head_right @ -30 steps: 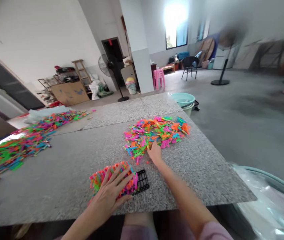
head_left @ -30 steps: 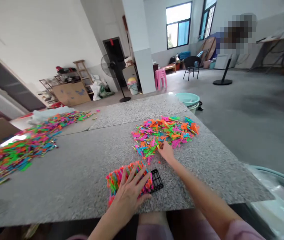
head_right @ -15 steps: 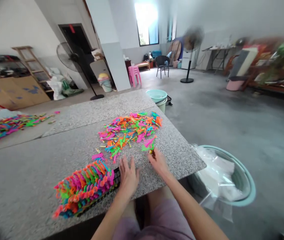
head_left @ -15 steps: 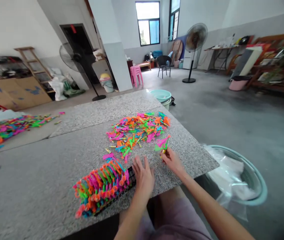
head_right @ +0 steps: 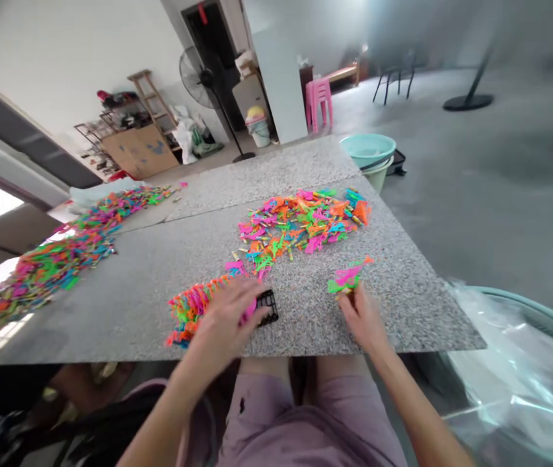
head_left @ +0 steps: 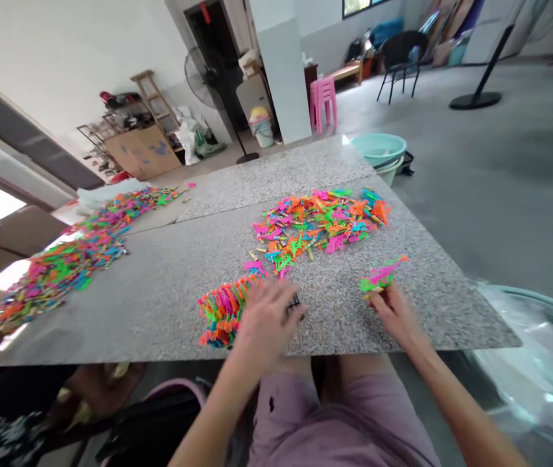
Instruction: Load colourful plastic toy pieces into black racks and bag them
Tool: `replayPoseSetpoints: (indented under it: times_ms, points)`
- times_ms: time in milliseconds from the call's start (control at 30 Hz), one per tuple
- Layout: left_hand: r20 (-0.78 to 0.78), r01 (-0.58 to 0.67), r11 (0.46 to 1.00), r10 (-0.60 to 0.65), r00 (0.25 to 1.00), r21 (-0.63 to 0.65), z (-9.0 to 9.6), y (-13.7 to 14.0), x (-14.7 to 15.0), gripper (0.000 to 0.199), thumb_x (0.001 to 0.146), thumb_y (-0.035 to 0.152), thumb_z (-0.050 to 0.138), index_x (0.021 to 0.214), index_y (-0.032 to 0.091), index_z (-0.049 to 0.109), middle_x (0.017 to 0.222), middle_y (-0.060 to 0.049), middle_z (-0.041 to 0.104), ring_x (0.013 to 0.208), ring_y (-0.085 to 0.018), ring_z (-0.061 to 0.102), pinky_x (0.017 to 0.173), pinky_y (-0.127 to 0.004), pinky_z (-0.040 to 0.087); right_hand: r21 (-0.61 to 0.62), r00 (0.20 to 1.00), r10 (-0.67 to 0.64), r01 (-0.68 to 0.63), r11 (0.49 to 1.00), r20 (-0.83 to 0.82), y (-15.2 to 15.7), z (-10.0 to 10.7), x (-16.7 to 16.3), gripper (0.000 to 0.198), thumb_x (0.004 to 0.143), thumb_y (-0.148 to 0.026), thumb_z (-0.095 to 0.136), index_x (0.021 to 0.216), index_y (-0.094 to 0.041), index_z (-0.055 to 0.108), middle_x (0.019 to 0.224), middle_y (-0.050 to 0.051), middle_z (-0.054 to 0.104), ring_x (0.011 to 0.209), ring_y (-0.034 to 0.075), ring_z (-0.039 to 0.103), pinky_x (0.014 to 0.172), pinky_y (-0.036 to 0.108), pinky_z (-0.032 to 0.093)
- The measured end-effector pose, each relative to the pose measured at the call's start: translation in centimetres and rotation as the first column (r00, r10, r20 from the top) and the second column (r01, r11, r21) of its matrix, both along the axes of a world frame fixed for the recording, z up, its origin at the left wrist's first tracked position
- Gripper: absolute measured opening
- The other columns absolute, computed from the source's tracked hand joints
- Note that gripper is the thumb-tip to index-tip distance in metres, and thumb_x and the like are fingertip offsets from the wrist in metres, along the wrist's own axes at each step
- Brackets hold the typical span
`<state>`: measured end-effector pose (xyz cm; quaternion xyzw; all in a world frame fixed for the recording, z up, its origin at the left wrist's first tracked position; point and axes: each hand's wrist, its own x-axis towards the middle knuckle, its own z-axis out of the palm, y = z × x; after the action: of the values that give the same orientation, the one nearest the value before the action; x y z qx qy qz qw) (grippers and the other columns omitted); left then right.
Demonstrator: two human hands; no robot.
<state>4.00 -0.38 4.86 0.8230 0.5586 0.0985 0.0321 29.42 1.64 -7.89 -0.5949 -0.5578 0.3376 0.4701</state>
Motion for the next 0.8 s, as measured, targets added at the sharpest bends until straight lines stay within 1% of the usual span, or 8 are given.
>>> replayPoseSetpoints:
  times_ms: [33, 67, 133, 200, 333, 467, 633, 800]
  points:
    - [-0.077, -0.044, 0.998, 0.047, 0.996, 0.047, 0.9, -0.1, -1.9, 0.041, 0.096, 0.045, 0.051, 0.134, 0.032, 0.057, 0.144, -0.006, 0.054, 0.142, -0.035, 0.034, 0.115, -0.068, 0.018, 0.034, 0.998, 0.048, -0.049, 0.998, 0.026, 0.3, -0.1, -1.0, 0.018, 0.088, -0.038, 0.049, 0.086, -0.021, 0.052, 0.071, 0.002, 0.058, 0.062, 0.016, 0.053, 0.057, 0.028, 0.043]
    - [-0.133, -0.021, 0.999, 0.026, 0.991, 0.041, 1.4, 0.0, -3.6, 0.042, 0.095, 0.047, 0.052, 0.135, 0.034, 0.056, 0.146, -0.005, 0.051, 0.144, -0.037, 0.029, 0.113, -0.072, 0.016, 0.076, 0.994, 0.100, -0.103, 0.992, 0.046, 0.6, 0.0, -2.2, 0.015, 0.088, -0.035, 0.050, 0.084, -0.021, 0.050, 0.072, 0.002, 0.057, 0.063, 0.016, 0.053, 0.058, 0.028, 0.042]
    - [-0.203, 0.049, 0.999, -0.049, 0.978, -0.007, 1.3, 0.3, -5.9, 0.049, 0.093, 0.052, 0.054, 0.138, 0.035, 0.052, 0.152, -0.004, 0.043, 0.147, -0.038, 0.022, 0.113, -0.070, 0.019, 0.142, 0.978, 0.192, -0.201, 0.969, 0.078, 1.4, 0.2, -4.8, 0.008, 0.085, -0.028, 0.050, 0.085, -0.020, 0.050, 0.077, 0.003, 0.058, 0.067, 0.017, 0.053, 0.062, 0.028, 0.042]
    - [-0.222, 0.096, 0.995, -0.099, 0.970, -0.024, 0.4, 0.5, -6.8, 0.051, 0.094, 0.053, 0.051, 0.140, 0.032, 0.051, 0.155, -0.004, 0.040, 0.148, -0.036, 0.018, 0.115, -0.063, 0.025, 0.133, 0.962, 0.254, -0.266, 0.955, 0.102, 2.3, 0.4, -7.2, 0.008, 0.081, -0.019, 0.050, 0.089, -0.020, 0.050, 0.079, 0.004, 0.059, 0.070, 0.018, 0.055, 0.066, 0.028, 0.042]
    - [-0.247, 0.105, 0.992, -0.085, 0.965, 0.067, -0.8, 0.4, -6.6, 0.048, 0.095, 0.048, 0.050, 0.140, 0.030, 0.051, 0.156, -0.004, 0.037, 0.150, -0.036, 0.011, 0.115, -0.062, 0.026, 0.015, 0.938, 0.332, -0.335, 0.942, 0.101, 4.0, 0.4, -10.9, 0.025, 0.074, -0.006, 0.050, 0.094, -0.020, 0.054, 0.082, 0.003, 0.065, 0.075, 0.018, 0.059, 0.070, 0.027, 0.043]
    - [-0.267, 0.155, 0.985, -0.131, 0.955, 0.071, -0.5, 0.3, -6.4, 0.046, 0.096, 0.039, 0.051, 0.141, 0.032, 0.049, 0.154, 0.000, 0.041, 0.150, -0.036, 0.008, 0.116, -0.064, 0.023, 0.021, 0.928, 0.358, -0.362, 0.932, 0.099, 5.5, 0.6, -13.9, 0.028, 0.074, -0.005, 0.056, 0.096, -0.021, 0.059, 0.096, 0.004, 0.069, 0.091, 0.020, 0.062, 0.079, 0.027, 0.044]
    - [-0.256, 0.169, 0.984, -0.147, 0.955, 0.064, -0.5, 0.3, -6.4, 0.042, 0.095, 0.035, 0.052, 0.137, 0.031, 0.054, 0.149, 0.004, 0.047, 0.150, -0.035, 0.009, 0.118, -0.063, 0.022, -0.061, 0.801, 0.550, -0.553, 0.831, 0.235, 6.5, 1.8, -16.3, 0.032, 0.075, -0.002, 0.053, 0.102, -0.019, 0.057, 0.093, 0.005, 0.069, 0.086, 0.020, 0.063, 0.074, 0.026, 0.044]
    - [-0.249, 0.196, 0.966, -0.151, 0.957, 0.167, -0.7, 0.2, -6.4, 0.043, 0.095, 0.028, 0.053, 0.137, 0.031, 0.053, 0.150, 0.000, 0.047, 0.148, -0.033, 0.022, 0.119, -0.063, 0.014, -0.093, 0.712, 0.578, -0.596, 0.798, 0.399, 6.9, 3.1, -16.5, 0.030, 0.081, -0.008, 0.054, 0.110, -0.014, 0.056, 0.097, 0.012, 0.068, 0.090, 0.022, 0.063, 0.076, 0.028, 0.044]
